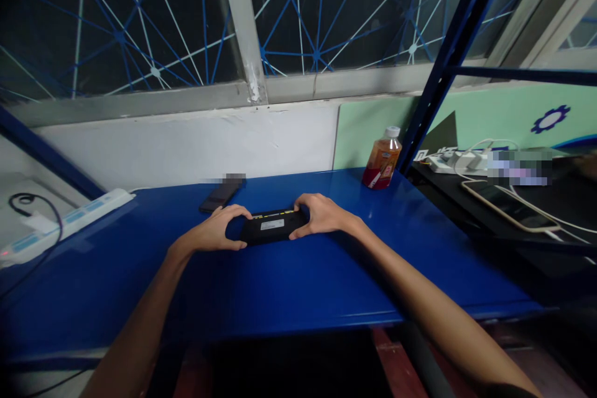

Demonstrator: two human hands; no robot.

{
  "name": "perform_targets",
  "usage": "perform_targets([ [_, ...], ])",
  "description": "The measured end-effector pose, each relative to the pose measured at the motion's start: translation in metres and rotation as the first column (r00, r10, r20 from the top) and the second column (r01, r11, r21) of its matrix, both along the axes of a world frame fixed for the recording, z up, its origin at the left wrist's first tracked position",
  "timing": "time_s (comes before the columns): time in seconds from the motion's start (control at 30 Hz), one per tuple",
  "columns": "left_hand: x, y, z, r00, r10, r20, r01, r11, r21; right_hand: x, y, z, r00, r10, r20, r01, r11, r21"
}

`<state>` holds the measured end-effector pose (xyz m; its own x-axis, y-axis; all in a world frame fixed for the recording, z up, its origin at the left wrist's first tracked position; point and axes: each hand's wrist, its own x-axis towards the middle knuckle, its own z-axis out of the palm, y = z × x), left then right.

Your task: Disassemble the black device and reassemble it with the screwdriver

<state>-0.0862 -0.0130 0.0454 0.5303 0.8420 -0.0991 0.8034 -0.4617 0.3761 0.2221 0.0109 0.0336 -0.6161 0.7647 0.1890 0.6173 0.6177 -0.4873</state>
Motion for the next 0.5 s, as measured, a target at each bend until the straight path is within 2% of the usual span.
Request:
perform_targets([
  [0.5, -0.0018, 0.0020, 0.0017, 1.000, -0.010, -0.009, 0.010, 0.999, -0.031, -0.0020, -0.0034, 0.0013, 0.999, -0.007, 0.035, 0.007, 1.000, 0.008],
])
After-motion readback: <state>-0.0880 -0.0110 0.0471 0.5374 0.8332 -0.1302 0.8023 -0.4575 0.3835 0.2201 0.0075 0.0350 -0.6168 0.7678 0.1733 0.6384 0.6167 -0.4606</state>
